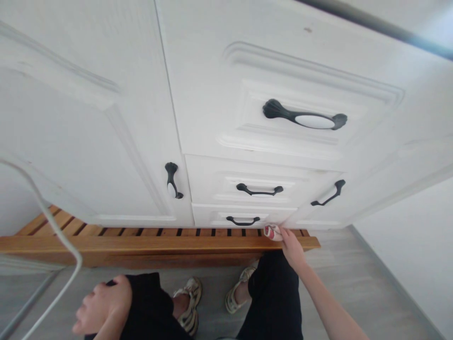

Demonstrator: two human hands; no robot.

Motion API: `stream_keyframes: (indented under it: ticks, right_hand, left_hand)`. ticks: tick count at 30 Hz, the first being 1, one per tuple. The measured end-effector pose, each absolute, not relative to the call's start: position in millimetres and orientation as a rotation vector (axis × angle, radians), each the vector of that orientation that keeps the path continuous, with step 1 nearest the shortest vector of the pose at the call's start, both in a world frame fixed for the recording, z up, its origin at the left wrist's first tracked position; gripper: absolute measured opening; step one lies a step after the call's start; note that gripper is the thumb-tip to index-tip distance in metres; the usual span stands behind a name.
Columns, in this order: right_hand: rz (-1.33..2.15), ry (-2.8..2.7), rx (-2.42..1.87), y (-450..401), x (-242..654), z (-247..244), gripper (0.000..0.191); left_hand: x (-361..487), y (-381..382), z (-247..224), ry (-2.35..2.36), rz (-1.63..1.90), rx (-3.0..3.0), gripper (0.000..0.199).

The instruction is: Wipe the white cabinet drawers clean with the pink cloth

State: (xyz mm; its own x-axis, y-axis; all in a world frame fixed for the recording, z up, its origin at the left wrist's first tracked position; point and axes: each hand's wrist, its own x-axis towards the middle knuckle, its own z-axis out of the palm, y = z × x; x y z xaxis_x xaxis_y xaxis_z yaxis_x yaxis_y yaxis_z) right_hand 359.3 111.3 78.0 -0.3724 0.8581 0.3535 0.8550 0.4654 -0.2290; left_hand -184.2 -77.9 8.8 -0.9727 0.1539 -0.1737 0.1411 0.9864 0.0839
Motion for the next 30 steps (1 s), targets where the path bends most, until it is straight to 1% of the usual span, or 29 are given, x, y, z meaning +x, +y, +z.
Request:
stream_keyframes:
  ticks: [2,5,8,10,12,14,18,21,26,30]
  right_hand:
    - [0.034,-2.242,-1.401,94.2,337.8,74.0,0.051]
    - [0.029,-2.195,-1.167,77.2,270.3,93.6,0.053]
    - [-0.209,-2.031,-0.932,84.2,183.3,127.1,0.049]
    - [-0.293,-1.964,-0.855,101.3,131.3,140.7,0.050]
    - [-0.371,-1.924,-0.790,119.6,92.9,139.8,0.049]
    - [-0.406,-2.017,-0.718,131.9,70.6,125.1,0.050]
    - [-0.302,-2.476,-0.583,134.7,64.9,79.7,0.051]
    - [-0.217,-2.750,-0.479,131.5,77.1,55.3,0.045]
    - [-0.199,-2.880,-0.379,135.2,103.4,40.5,0.021]
    - [-0.184,-2.919,-0.416,140.1,140.6,39.4,0.021]
  left_hand:
    - [-183.1,-75.6,11.2,2.929,0.121,0.221,0.063]
    - [-181.1,-72.1,14.8,2.916,0.141,0.233,0.066]
    - [-181.9,-72.2,12.8,2.931,0.146,0.243,0.066]
    - [-184.2,-74.3,9.5,2.932,0.132,0.242,0.066]
    - [-186.9,-77.0,7.4,2.931,0.117,0.228,0.066]
    - [-188.7,-79.1,8.0,2.926,0.107,0.219,0.066]
    - [-187.2,-80.3,16.1,2.904,0.102,0.220,0.067]
    - [-184.4,-79.4,21.2,2.894,0.107,0.217,0.068]
    - [-185.0,-80.4,16.8,2.908,0.132,0.230,0.069]
    - [-191.2,-85.5,6.1,2.926,0.148,0.231,0.066]
